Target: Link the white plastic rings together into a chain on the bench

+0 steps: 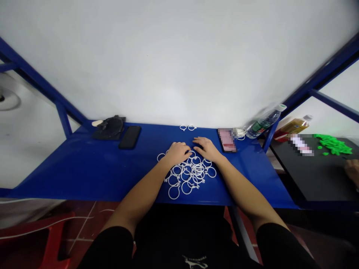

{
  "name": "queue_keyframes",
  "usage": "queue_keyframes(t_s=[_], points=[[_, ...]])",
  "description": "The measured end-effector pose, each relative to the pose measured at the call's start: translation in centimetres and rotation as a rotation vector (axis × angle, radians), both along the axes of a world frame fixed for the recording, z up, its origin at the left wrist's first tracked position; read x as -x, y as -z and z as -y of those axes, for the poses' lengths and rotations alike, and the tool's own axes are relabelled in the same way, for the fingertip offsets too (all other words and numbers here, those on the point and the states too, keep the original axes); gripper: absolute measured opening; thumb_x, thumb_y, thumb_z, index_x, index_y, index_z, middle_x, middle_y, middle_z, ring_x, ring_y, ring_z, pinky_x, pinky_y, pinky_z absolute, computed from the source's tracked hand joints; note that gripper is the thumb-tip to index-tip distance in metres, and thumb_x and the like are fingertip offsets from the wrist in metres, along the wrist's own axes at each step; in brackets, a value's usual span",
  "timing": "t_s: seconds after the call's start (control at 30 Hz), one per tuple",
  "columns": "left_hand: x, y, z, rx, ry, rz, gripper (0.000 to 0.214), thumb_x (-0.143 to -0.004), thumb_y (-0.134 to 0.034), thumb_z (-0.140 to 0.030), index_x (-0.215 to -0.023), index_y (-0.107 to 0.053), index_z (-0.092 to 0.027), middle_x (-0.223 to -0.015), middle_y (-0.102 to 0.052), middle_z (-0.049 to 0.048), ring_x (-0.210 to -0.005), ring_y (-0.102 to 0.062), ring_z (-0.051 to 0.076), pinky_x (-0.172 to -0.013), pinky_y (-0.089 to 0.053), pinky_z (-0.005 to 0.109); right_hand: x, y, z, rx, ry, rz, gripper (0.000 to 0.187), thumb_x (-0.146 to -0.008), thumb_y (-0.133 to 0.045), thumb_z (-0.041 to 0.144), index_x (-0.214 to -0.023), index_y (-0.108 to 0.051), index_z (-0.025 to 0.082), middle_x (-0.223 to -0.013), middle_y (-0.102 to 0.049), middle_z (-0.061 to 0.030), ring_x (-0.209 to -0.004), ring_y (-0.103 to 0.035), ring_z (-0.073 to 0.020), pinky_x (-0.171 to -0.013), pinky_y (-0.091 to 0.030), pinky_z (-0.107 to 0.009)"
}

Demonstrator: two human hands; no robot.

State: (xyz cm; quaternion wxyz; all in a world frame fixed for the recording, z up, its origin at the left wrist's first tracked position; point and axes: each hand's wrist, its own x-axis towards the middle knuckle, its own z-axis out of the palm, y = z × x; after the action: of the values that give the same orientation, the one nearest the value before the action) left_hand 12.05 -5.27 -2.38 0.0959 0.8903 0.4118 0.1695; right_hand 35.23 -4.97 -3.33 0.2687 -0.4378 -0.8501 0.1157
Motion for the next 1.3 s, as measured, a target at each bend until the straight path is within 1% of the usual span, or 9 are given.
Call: queue_keyframes(t_s=[0.1, 0.37, 0.6, 0.73, 0.83, 0.9, 1.03, 1.2, 1.3], points=[[-0.1, -0.1, 0.1, -0.004, -0.013, -0.007, 0.020, -0.097, -0.066, -0.039, -0.095, -0.079, -0.024, -0.090, -0.072, 0.0062, -0.090, -0.067, 0.023, -0.085, -0.045, 0.038, -0.1, -0.4, 0.8, -0.015, -0.044, -0.043, 0.029, -0.102, -0.061, 0.035, -0.125, -0.072, 0.022, -0.127, -0.074, -0.0124, -0.119, -0.068, -0.0292, -0.107, -0.051, -0.052], [-0.1, -0.3, 0.0, -0.003, -0.080, 0.052, 0.016, -0.096, -0.062, -0.024, -0.086, -0.075, -0.022, -0.089, -0.075, 0.0045, -0.088, -0.070, 0.022, -0.082, -0.046, 0.036, 0.6, -1.3, 1.8, 0.019, -0.086, -0.057, 0.025, -0.101, -0.060, 0.031, -0.121, -0.074, 0.023, -0.114, -0.077, -0.0097, -0.105, -0.070, -0.0263, -0.097, -0.054, -0.046], [0.1, -0.3, -0.6, -0.037, -0.190, 0.385, 0.011, -0.099, -0.061, -0.025, -0.100, -0.072, -0.022, -0.085, -0.078, 0.0019, -0.079, -0.072, 0.018, -0.077, -0.050, 0.031, 0.8, -2.1, 2.7, -0.015, -0.100, -0.104, 0.037, -0.101, -0.063, 0.038, -0.136, -0.065, 0.027, -0.116, -0.076, -0.0095, -0.098, -0.071, -0.0252, -0.092, -0.058, -0.045], [0.0, 0.0, -0.7, -0.003, -0.184, 0.471, 0.014, -0.097, -0.064, -0.023, -0.109, -0.071, -0.021, -0.079, -0.076, 0.0004, -0.072, -0.070, 0.016, -0.076, -0.051, 0.030, 0.9, -2.2, 2.8, -0.093, -0.112, -0.132, 0.028, -0.102, -0.062, 0.039, -0.126, -0.071, 0.026, -0.115, -0.077, -0.0093, -0.104, -0.072, -0.0256, -0.096, -0.058, -0.045], [-0.2, -0.2, -0.5, 0.002, -0.135, 0.474, 0.017, -0.098, -0.062, -0.021, -0.112, -0.071, -0.019, -0.078, -0.075, 0.0007, -0.072, -0.069, 0.016, -0.078, -0.053, 0.031, 1.0, -2.0, 2.8, -0.132, -0.046, -0.175, 0.026, -0.104, -0.059, 0.038, -0.123, -0.073, 0.026, -0.111, -0.079, -0.0089, -0.102, -0.073, -0.0249, -0.094, -0.059, -0.044], [-0.2, -0.6, -0.2, -0.045, -0.106, 0.477, 0.021, -0.098, -0.063, -0.023, -0.117, -0.071, -0.020, -0.090, -0.076, 0.0036, -0.082, -0.071, 0.018, -0.084, -0.054, 0.034, 0.9, -1.9, 2.7, -0.138, 0.011, -0.192, 0.026, -0.105, -0.057, 0.036, -0.123, -0.074, 0.027, -0.111, -0.079, -0.0084, -0.102, -0.074, -0.0247, -0.094, -0.059, -0.043], [-0.3, -1.2, 0.3, -0.167, -0.039, 0.465, 0.035, -0.095, -0.071, -0.032, -0.129, -0.069, -0.023, -0.127, -0.071, 0.0104, -0.118, -0.066, 0.024, -0.102, -0.051, 0.042, 1.0, -1.7, 2.8, -0.117, 0.038, -0.236, 0.025, -0.104, -0.058, 0.036, -0.120, -0.076, 0.027, -0.111, -0.080, -0.0075, -0.101, -0.075, -0.0244, -0.093, -0.059, -0.042], [-0.4, -1.2, 0.3, -0.096, -0.018, 0.443, 0.015, -0.097, -0.070, -0.036, -0.106, -0.077, -0.026, -0.111, -0.079, 0.0038, -0.105, -0.072, 0.021, -0.107, -0.045, 0.046, 1.3, -2.0, 3.1, 0.032, 0.068, -0.410, 0.025, -0.099, -0.067, 0.044, -0.108, -0.079, 0.024, -0.096, -0.081, -0.0060, -0.083, -0.076, -0.0218, -0.079, -0.061, -0.036], [-0.5, -1.0, 0.3, -0.059, 0.000, 0.484, 0.013, -0.097, -0.071, -0.037, -0.093, -0.078, -0.027, -0.105, -0.081, 0.0004, -0.101, -0.074, 0.019, -0.109, -0.043, 0.046, 1.1, -2.1, 3.0, 0.143, 0.034, -0.479, 0.028, -0.097, -0.069, 0.048, -0.103, -0.079, 0.023, -0.092, -0.081, -0.0056, -0.080, -0.075, -0.0205, -0.077, -0.060, -0.033]])
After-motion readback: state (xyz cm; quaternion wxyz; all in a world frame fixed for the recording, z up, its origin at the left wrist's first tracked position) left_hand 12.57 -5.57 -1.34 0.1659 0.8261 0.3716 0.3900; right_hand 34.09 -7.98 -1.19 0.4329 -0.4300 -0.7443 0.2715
